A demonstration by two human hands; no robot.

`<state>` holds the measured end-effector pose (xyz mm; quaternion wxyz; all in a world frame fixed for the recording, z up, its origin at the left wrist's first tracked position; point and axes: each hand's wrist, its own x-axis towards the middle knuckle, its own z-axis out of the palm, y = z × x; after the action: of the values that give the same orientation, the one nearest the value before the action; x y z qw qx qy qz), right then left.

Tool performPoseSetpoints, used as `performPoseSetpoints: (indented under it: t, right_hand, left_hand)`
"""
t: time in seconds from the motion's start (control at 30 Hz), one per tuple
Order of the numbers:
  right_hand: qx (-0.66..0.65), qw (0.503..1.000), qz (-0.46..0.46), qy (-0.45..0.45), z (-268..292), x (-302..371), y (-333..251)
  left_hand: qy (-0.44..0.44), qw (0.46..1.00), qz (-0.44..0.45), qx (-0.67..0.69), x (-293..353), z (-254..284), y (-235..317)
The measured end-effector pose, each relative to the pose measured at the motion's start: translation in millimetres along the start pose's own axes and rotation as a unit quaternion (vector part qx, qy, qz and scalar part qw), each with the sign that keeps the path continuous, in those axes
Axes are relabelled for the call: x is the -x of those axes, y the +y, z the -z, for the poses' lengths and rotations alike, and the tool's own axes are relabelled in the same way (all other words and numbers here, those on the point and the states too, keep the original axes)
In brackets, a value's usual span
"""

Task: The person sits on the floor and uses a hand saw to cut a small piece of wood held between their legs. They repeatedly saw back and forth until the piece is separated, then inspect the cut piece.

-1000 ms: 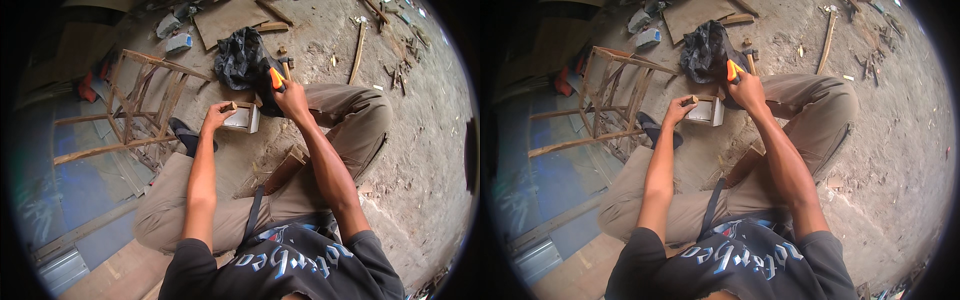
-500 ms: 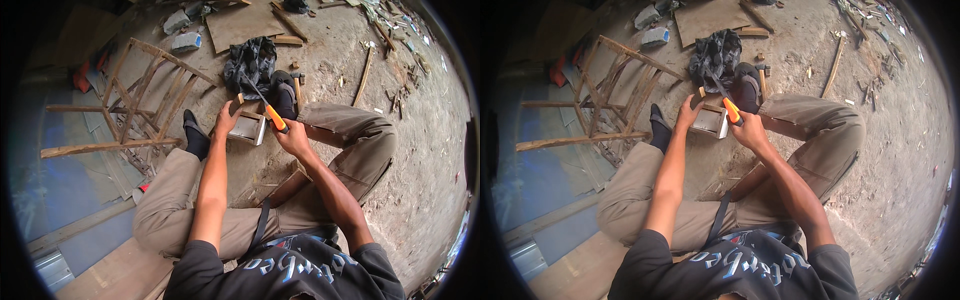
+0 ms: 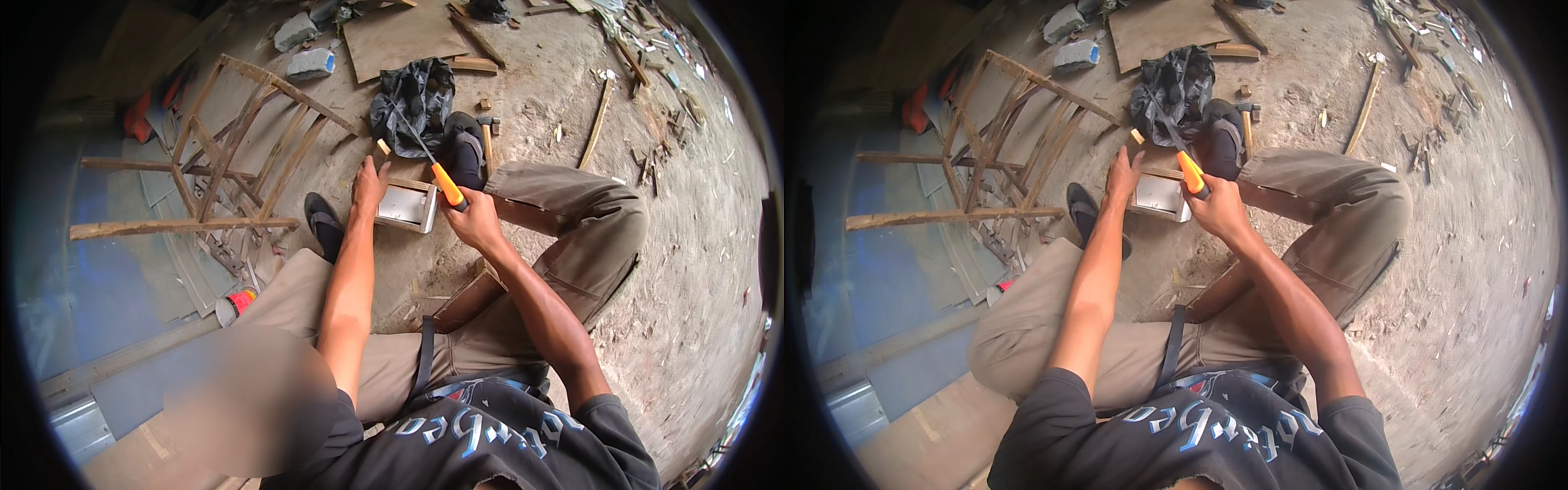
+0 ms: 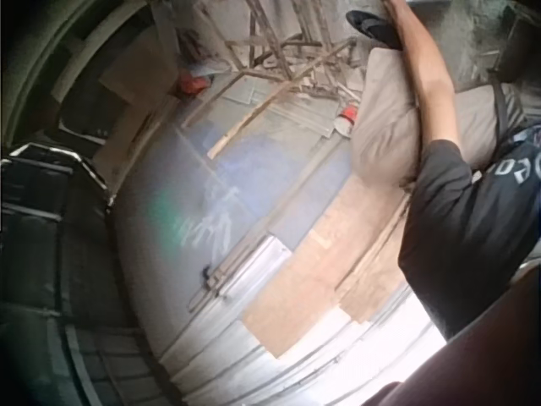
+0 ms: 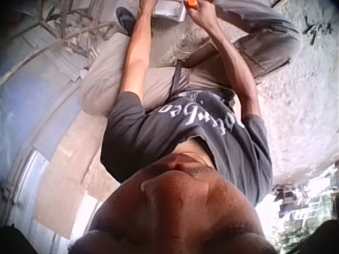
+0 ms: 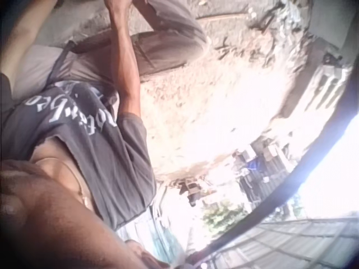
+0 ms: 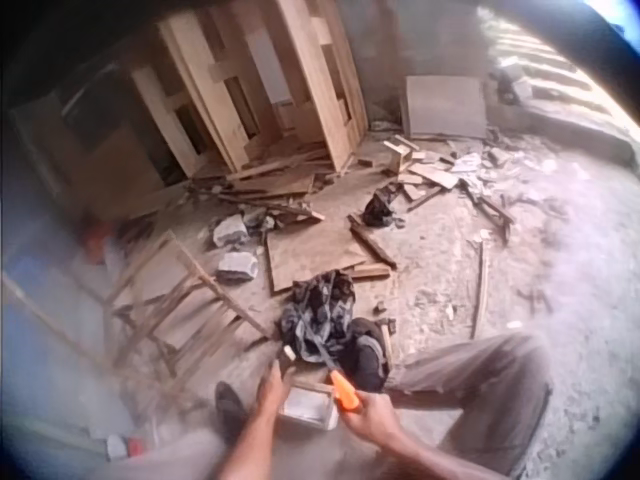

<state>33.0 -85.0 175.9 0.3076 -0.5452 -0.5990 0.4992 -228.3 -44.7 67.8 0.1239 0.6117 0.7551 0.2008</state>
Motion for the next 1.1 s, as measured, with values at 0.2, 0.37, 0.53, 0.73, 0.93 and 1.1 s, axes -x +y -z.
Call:
performPoseSetpoints:
  t: [0.2, 0.37, 0.53, 0.73, 0.93, 1.1]
  right_hand:
    - [-0.015, 1.000, 0.001, 0.013, -16.1, 10.9, 13.1]
    - [-0.067, 0.996, 0.042, 0.050, -60.3, 21.8, 5.0]
    - [-0.095, 0.990, 0.081, 0.066, -100.2, 17.9, -3.0]
    - [-0.075, 0.989, 0.119, 0.050, -117.7, 15.7, 17.2]
    - [-0.081, 0.991, 0.103, -0.001, -111.3, 40.5, 30.4]
    - [-0.080, 0.996, 0.049, -0.011, -109.5, -2.8, 27.4]
  left_hand:
    - [0.019, 0.999, 0.023, 0.030, -2.4, -9.8, -7.8]
    - [-0.075, 0.981, 0.049, 0.169, -15.9, -4.4, -30.1]
    - [-0.155, 0.872, 0.174, 0.430, -34.0, -0.6, -44.4]
    - [-0.065, 0.981, 0.169, 0.075, -43.2, -19.8, -17.1]
    - [-0.055, 0.968, 0.240, 0.045, -42.7, -25.3, -23.6]
    - [-0.084, 0.980, 0.178, -0.002, -41.7, -24.8, -13.3]
